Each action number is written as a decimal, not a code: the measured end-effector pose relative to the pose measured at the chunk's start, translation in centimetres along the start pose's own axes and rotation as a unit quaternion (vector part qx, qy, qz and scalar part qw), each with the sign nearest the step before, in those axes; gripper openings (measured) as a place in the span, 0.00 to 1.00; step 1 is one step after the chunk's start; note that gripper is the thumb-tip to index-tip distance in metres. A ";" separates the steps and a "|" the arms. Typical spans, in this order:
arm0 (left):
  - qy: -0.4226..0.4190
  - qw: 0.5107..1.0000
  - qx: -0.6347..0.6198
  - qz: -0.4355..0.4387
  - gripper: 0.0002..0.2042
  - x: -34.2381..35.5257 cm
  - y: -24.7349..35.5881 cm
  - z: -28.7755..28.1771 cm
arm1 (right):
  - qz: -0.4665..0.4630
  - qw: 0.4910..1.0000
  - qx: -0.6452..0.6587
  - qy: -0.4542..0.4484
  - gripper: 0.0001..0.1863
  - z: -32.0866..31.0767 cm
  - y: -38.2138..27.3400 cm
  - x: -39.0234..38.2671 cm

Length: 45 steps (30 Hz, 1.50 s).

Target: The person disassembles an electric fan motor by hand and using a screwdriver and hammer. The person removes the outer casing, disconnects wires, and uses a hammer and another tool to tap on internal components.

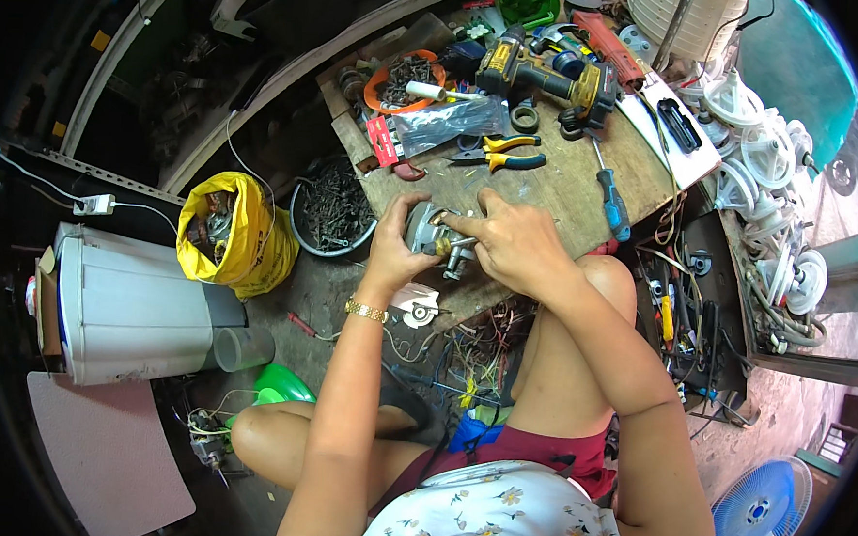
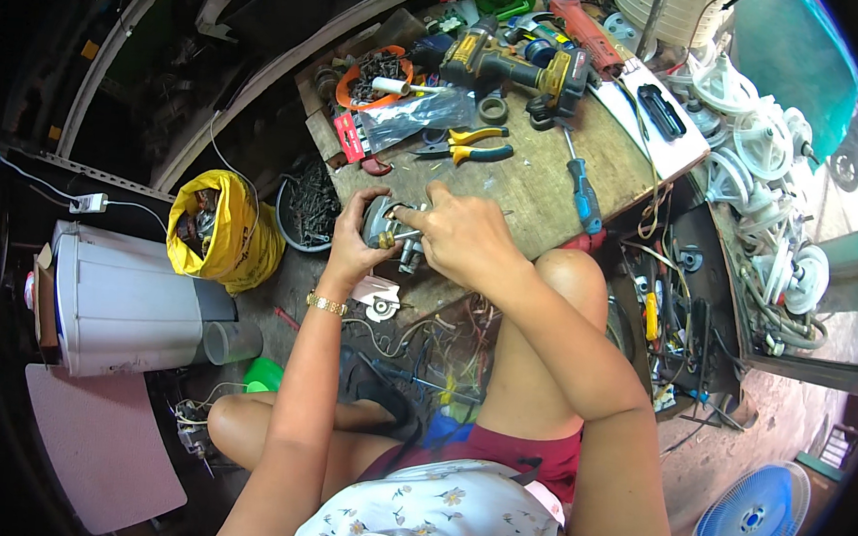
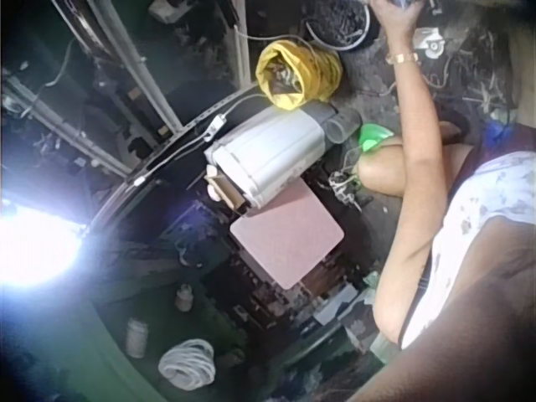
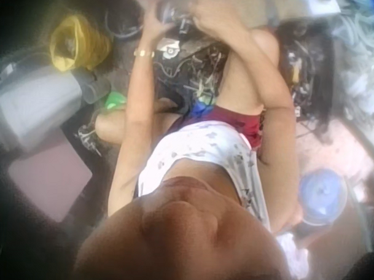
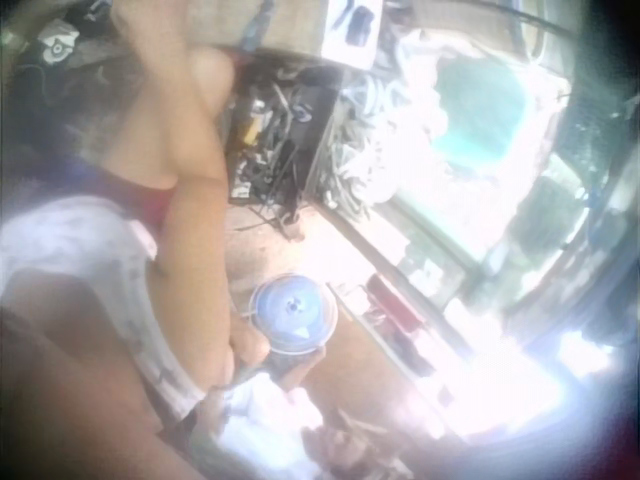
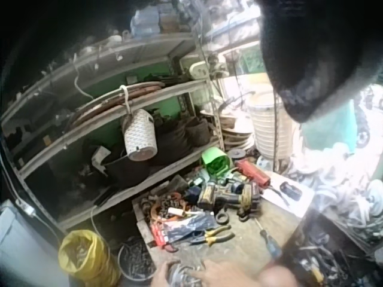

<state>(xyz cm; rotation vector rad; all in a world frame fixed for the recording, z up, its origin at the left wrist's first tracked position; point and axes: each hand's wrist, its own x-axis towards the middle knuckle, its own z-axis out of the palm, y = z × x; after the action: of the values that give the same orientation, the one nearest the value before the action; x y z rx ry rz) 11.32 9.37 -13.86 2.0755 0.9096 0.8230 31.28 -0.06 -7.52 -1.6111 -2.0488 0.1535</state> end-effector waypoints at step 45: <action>0.024 0.990 0.142 0.008 0.40 0.5 0.5 -0.3 | 0.095 0.936 0.283 0.186 0.17 4.7 8.1 3.5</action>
<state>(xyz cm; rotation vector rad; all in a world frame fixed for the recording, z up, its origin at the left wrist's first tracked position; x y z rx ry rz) 11.51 9.68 -13.15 2.3171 1.0897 0.7930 35.62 6.58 -13.62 -1.3405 -1.3911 0.4301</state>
